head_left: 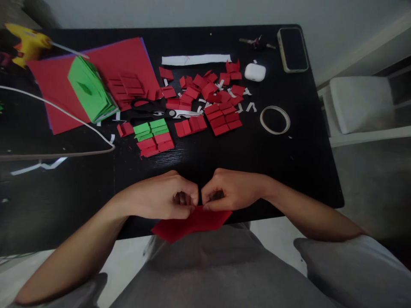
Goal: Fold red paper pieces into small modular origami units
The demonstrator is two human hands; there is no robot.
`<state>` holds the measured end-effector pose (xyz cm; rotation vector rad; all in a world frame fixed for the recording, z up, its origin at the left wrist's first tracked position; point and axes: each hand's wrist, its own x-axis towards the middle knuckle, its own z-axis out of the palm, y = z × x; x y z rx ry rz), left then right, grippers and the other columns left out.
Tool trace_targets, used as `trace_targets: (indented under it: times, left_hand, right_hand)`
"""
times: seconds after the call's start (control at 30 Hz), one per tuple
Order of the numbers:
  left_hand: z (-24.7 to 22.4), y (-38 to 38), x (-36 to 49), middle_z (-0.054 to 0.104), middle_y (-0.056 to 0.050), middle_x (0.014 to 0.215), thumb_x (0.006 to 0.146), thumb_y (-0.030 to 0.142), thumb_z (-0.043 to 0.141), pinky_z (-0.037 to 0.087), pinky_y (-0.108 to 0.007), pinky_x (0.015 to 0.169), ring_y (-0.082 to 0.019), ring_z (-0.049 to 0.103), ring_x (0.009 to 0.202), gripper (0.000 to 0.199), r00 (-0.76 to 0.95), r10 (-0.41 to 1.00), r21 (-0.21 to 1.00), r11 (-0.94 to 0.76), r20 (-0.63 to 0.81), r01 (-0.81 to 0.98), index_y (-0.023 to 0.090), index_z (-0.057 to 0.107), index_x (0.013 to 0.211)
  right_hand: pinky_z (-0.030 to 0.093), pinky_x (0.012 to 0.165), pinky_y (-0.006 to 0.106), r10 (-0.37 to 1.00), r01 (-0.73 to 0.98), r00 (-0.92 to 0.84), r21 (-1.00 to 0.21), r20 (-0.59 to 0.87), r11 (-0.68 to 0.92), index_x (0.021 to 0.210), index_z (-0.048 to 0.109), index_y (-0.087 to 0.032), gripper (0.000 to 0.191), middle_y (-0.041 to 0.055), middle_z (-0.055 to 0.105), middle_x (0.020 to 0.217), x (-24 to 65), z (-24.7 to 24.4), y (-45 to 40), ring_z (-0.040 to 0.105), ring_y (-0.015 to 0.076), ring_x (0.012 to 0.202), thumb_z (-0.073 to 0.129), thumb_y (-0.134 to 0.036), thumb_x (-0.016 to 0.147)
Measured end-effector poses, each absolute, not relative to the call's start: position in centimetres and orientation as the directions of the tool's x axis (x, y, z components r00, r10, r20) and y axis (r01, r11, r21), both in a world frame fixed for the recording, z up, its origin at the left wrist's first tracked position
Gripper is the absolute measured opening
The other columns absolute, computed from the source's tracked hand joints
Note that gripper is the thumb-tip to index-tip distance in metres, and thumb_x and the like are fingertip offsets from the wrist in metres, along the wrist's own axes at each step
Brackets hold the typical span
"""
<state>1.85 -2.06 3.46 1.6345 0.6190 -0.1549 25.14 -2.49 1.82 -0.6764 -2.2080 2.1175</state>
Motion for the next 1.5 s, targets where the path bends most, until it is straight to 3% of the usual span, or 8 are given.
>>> trace_targets:
  times: [0.47, 0.87, 1.1, 1.27, 1.4, 1.5]
  left_hand:
    - [3.8, -1.3, 0.9, 0.073, 0.002, 0.079, 0.081, 0.004, 0.057, 0.047, -0.016, 0.063, -0.009, 0.063, 0.067, 0.022, 0.841, 0.329, 0.892, 0.006, -0.429, 0.452, 0.016, 0.073, 0.091]
    - [3.2, -1.6, 1.0, 0.073, 0.000, 0.077, 0.087, 0.013, 0.062, 0.049, -0.016, 0.065, -0.010, 0.067, 0.067, 0.013, 0.848, 0.295, 0.879, -0.054, -0.439, 0.474, 0.017, 0.074, 0.089]
    - [2.8, -1.7, 1.3, 0.074, 0.000, 0.075, 0.090, 0.029, 0.071, 0.047, -0.016, 0.058, -0.011, 0.069, 0.065, 0.013, 0.832, 0.263, 0.866, 0.030, -0.488, 0.499, 0.017, 0.075, 0.091]
    - [2.8, -1.2, 0.8, 0.076, -0.002, 0.080, 0.092, 0.029, 0.067, 0.050, -0.018, 0.062, -0.013, 0.070, 0.069, 0.015, 0.827, 0.248, 0.861, 0.070, -0.504, 0.504, 0.016, 0.075, 0.096]
    - [5.1, -0.7, 0.5, 0.077, 0.000, 0.085, 0.096, 0.032, 0.064, 0.049, -0.018, 0.064, -0.012, 0.068, 0.072, 0.019, 0.792, 0.423, 0.862, -0.049, -0.440, 0.505, 0.018, 0.077, 0.099]
    - [7.7, -1.1, 0.6, 0.079, 0.000, 0.094, 0.099, 0.033, 0.063, 0.052, -0.021, 0.070, -0.013, 0.071, 0.078, 0.020, 0.704, 0.678, 0.821, -0.269, -0.209, 0.503, 0.024, 0.079, 0.106]
  right_hand:
    - [0.044, 0.059, 0.017, 0.319, 0.319, -0.896, -0.948, -0.309, -0.023, 0.083, 0.075, -0.013, 0.013, -0.0025, 0.068, 0.063, 25.4, 1.6, -2.4, 0.061, 0.0068, 0.057, 0.066, -0.016, 0.091]
    - [0.043, 0.055, 0.017, 0.308, 0.318, -0.893, -0.944, -0.328, -0.085, 0.082, 0.073, -0.014, 0.013, -0.0035, 0.064, 0.062, 25.6, 1.4, -2.4, 0.058, 0.0070, 0.055, 0.065, -0.017, 0.092]
    - [0.043, 0.055, 0.017, 0.309, 0.328, -0.889, -0.941, -0.338, -0.086, 0.082, 0.074, -0.014, 0.012, -0.0034, 0.066, 0.062, 25.5, 1.4, -2.3, 0.058, 0.0069, 0.054, 0.065, -0.016, 0.090]
    - [0.043, 0.054, 0.018, 0.340, 0.348, -0.870, -0.933, -0.356, -0.086, 0.082, 0.075, -0.014, 0.016, -0.0022, 0.068, 0.063, 25.7, 1.5, -2.0, 0.059, 0.0081, 0.055, 0.065, -0.021, 0.093]
    - [0.044, 0.058, 0.019, 0.520, 0.371, -0.811, -0.923, -0.267, 0.104, 0.084, 0.076, -0.015, 0.015, -0.0025, 0.069, 0.066, 26.4, 4.0, -1.4, 0.060, 0.0078, 0.057, 0.067, -0.022, 0.093]
    - [0.049, 0.066, 0.022, 0.672, 0.407, -0.737, -0.842, -0.072, 0.355, 0.094, 0.078, -0.017, 0.013, 0.0005, 0.076, 0.081, 26.8, 6.8, -1.5, 0.067, 0.0115, 0.070, 0.065, -0.017, 0.095]
